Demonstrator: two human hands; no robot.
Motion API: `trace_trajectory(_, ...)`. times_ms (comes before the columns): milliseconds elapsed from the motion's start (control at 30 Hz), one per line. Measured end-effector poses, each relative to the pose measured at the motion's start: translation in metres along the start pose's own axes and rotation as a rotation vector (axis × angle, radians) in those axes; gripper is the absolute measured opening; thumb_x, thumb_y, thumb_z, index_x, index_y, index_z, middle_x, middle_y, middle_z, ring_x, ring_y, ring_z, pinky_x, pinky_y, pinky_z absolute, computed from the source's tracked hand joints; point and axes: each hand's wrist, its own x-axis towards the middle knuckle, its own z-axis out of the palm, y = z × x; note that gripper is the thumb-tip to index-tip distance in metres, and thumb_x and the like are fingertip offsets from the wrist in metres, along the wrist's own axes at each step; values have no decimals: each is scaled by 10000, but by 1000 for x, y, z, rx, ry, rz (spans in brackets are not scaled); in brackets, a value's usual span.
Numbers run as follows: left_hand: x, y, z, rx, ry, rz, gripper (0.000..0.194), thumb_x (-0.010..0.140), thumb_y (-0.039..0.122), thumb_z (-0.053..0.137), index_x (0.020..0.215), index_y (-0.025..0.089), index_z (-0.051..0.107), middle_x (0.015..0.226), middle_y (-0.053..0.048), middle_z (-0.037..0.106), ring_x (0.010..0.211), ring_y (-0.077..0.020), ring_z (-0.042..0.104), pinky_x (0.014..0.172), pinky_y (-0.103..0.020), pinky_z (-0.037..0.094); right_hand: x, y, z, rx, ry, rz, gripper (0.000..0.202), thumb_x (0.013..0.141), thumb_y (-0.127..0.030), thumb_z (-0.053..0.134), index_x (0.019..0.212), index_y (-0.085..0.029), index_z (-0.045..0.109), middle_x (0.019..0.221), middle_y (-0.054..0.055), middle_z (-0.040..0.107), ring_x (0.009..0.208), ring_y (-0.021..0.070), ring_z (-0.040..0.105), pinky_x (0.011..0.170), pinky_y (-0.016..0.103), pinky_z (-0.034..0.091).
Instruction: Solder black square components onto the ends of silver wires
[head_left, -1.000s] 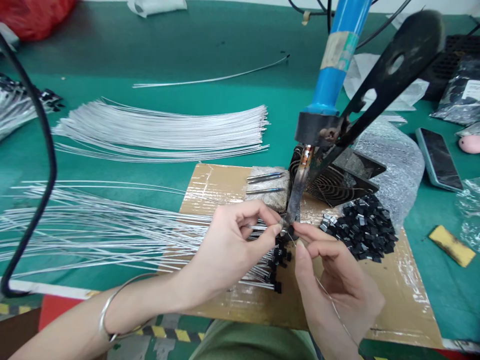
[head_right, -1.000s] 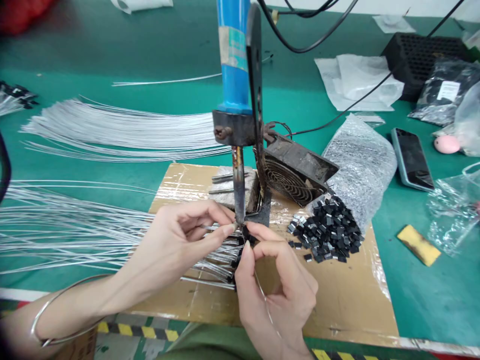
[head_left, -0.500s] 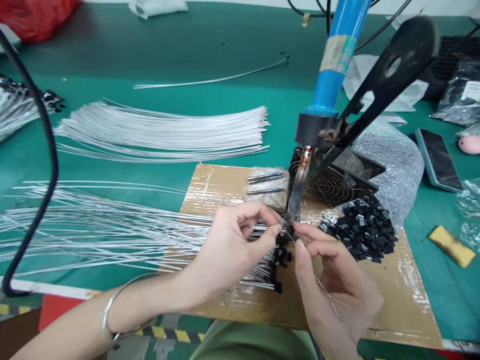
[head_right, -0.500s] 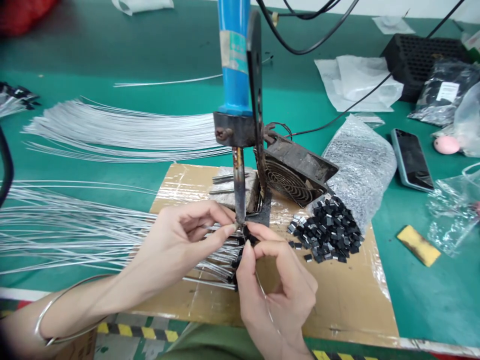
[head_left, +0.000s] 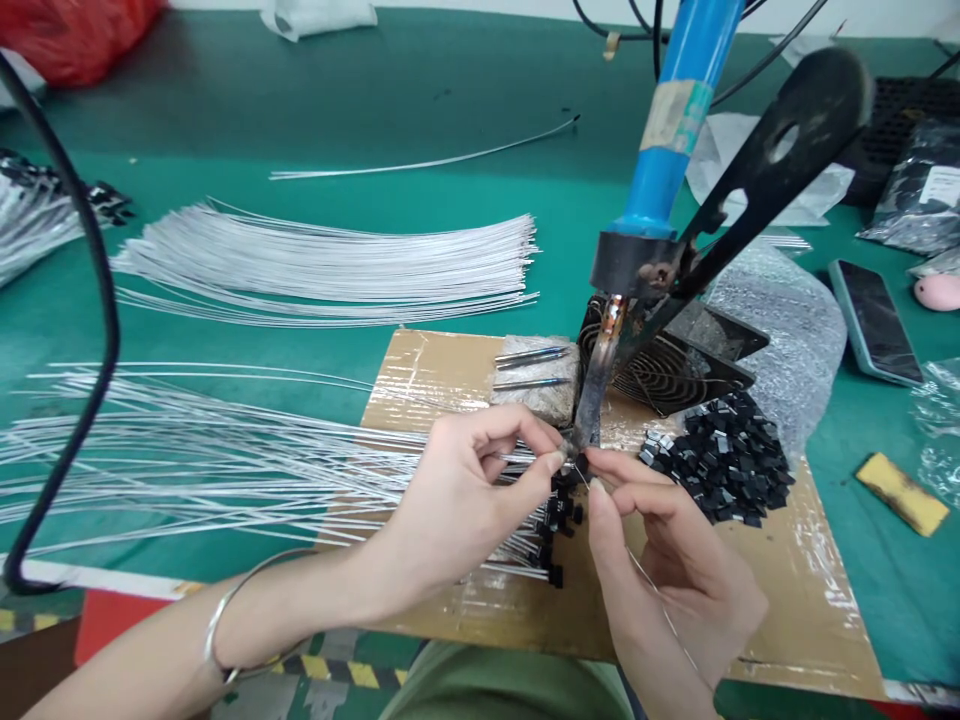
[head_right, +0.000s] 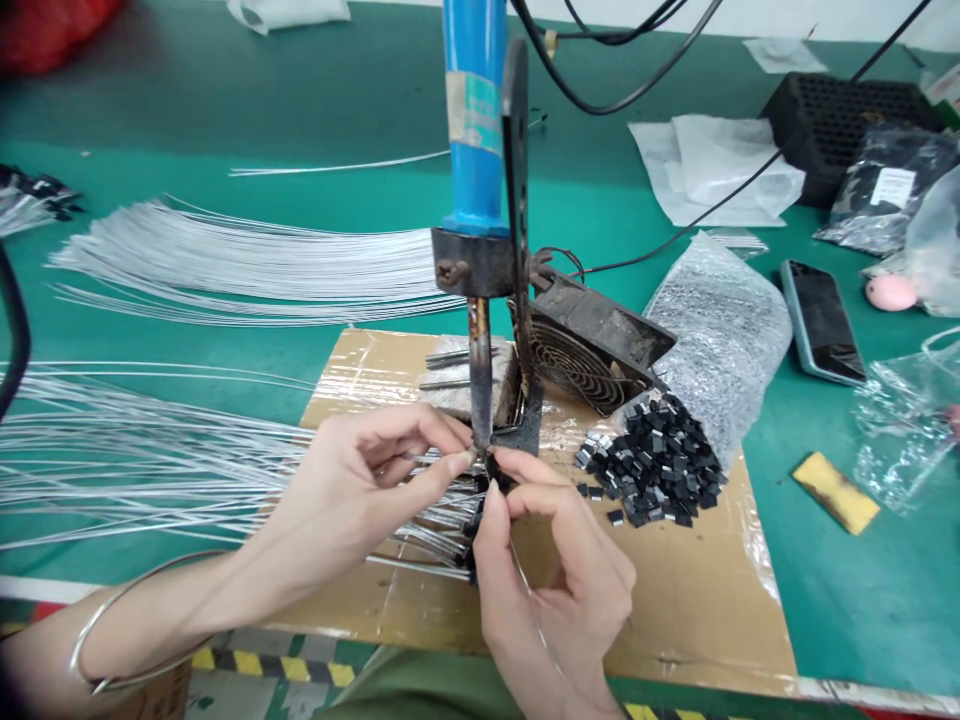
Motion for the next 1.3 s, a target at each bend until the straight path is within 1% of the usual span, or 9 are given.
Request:
trace_trajectory(200,-2,2,0,-17,-7,8,142,823,252,664,710,165,664,767,-59,723,710,-176,611,578,-283,396,-1,1,3,-1,18,-20,120,887,-136,722,808,-211,671,1026,70,809,956,194,783,864,287,617)
trace_trajectory(367,-3,1,0,3,3,2,139,821,255,657,715,166,671,789,-78,731,776,-206,647,618,-293,425,-1,2,4,14,34,-43,113,879,-125,729,826,-216,688,1019,60,811,947,182,787,876,265,610)
trace_trajectory(500,-3,-2,0,9,6,9,141,821,262,653,724,164,679,782,-77,728,783,-212,653,640,-299,440,-1,2,5,8,39,-45,129,888,-121,718,823,-225,679,1020,46,811,942,168,786,877,253,602)
trace_trajectory(633,-1,-3,0,10,8,35,131,810,249,653,714,164,677,762,-62,726,750,-199,645,612,-293,422,-3,5,6,-6,48,-98,137,876,-88,722,830,-210,680,1006,35,810,925,145,785,877,216,588)
trace_trajectory(767,0,-4,0,21,8,35,133,802,251,654,706,164,678,742,-60,724,738,-201,645,606,-293,421,-3,8,5,-36,40,-131,152,858,-54,733,855,-196,680,1023,42,806,928,143,785,893,210,587)
trace_trajectory(900,-1,-4,0,28,10,33,141,806,266,650,715,165,683,771,-75,741,758,-215,662,612,-296,436,-1,8,1,-130,17,-213,145,847,-57,748,871,-185,686,1004,52,812,848,132,788,816,184,608)
trace_trajectory(1000,-2,-4,0,37,22,39,137,810,260,650,717,167,687,779,-78,745,773,-220,672,616,-294,445,0,7,-1,-184,13,-253,134,845,-69,756,876,-181,691,997,56,817,794,130,787,795,191,628)
trace_trajectory(1167,-3,-6,1,30,23,69,139,818,253,653,706,175,681,764,-68,741,740,-206,663,580,-281,433,0,6,1,-225,48,-275,134,854,-77,759,901,-186,698,998,53,820,783,145,796,800,217,646)
trace_trajectory(1300,-3,-8,1,52,27,92,141,828,249,647,719,172,694,770,-76,750,753,-215,675,585,-286,434,1,6,2,-226,33,-279,140,855,-70,756,900,-188,697,990,53,823,777,155,801,794,230,655)
